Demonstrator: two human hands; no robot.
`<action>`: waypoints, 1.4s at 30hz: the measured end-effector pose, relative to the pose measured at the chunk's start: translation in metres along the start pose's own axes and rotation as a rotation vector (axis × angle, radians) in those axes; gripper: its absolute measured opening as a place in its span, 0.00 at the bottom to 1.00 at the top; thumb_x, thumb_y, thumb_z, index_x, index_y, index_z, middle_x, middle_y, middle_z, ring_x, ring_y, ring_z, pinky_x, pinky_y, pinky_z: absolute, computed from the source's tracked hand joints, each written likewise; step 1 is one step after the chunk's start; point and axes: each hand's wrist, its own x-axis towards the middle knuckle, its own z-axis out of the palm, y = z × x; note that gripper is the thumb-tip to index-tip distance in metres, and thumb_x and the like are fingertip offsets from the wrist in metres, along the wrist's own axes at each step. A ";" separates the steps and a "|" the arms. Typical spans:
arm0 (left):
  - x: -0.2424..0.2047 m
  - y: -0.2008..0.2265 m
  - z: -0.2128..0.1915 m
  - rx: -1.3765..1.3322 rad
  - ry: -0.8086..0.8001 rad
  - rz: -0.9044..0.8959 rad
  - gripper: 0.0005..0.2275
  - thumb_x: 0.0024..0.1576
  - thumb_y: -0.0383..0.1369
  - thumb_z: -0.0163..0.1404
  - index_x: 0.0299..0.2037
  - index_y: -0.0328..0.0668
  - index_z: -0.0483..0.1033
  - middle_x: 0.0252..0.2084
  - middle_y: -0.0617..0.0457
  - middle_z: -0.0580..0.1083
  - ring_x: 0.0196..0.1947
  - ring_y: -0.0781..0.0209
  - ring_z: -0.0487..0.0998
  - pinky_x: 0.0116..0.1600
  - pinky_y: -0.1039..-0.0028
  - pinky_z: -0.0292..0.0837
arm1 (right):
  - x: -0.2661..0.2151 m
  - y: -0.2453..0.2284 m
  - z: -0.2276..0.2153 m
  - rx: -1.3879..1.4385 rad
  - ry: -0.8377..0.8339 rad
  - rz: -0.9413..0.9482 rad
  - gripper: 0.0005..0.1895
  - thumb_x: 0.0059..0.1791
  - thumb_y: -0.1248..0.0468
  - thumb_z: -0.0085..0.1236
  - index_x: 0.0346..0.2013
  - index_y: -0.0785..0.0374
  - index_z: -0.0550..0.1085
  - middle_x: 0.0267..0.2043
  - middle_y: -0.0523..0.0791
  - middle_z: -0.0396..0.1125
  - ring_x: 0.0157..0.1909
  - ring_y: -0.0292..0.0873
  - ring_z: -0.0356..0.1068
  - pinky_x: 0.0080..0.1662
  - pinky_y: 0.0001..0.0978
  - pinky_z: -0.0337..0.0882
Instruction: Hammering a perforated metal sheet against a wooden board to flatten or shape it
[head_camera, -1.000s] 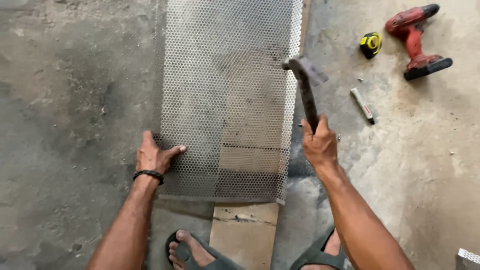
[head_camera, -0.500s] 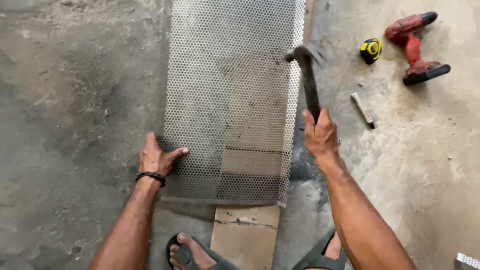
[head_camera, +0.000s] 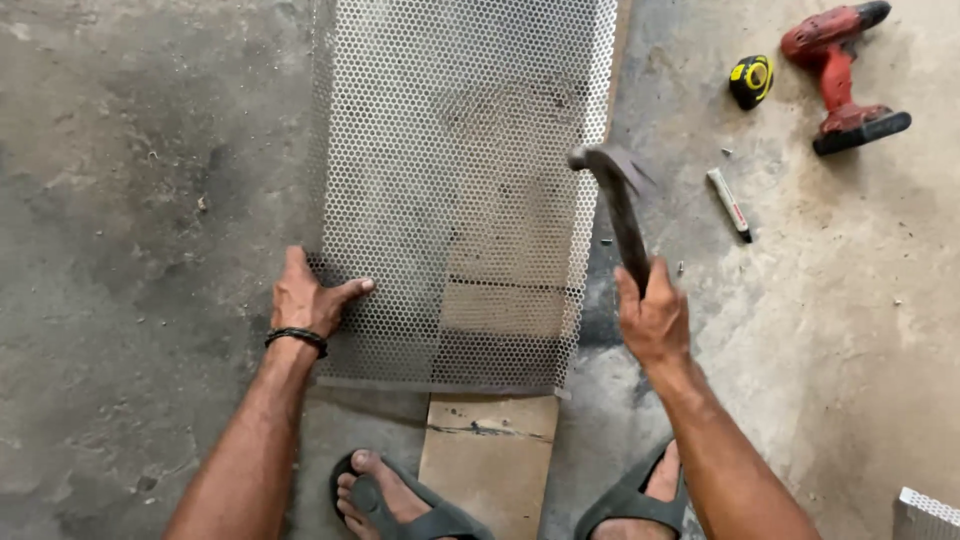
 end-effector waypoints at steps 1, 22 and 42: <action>0.000 -0.003 -0.002 0.002 0.001 -0.006 0.35 0.44 0.43 0.71 0.56 0.39 0.65 0.62 0.25 0.70 0.60 0.24 0.71 0.61 0.38 0.69 | 0.000 0.002 0.001 0.001 -0.006 0.000 0.18 0.59 0.46 0.49 0.44 0.58 0.68 0.33 0.65 0.71 0.41 0.70 0.74 0.39 0.64 0.73; 0.000 0.002 -0.005 -0.020 -0.002 0.012 0.35 0.43 0.45 0.71 0.55 0.38 0.64 0.62 0.23 0.69 0.60 0.22 0.70 0.61 0.38 0.68 | -0.057 0.006 -0.029 -0.110 -0.179 0.025 0.17 0.54 0.47 0.54 0.37 0.57 0.68 0.25 0.62 0.71 0.35 0.69 0.74 0.34 0.60 0.72; -0.005 0.005 -0.001 -0.010 0.035 0.077 0.33 0.45 0.43 0.73 0.51 0.39 0.62 0.58 0.22 0.70 0.58 0.19 0.71 0.58 0.36 0.69 | -0.128 0.108 -0.027 -0.170 -0.207 -0.172 0.14 0.49 0.52 0.63 0.33 0.58 0.73 0.24 0.56 0.71 0.32 0.63 0.74 0.30 0.55 0.74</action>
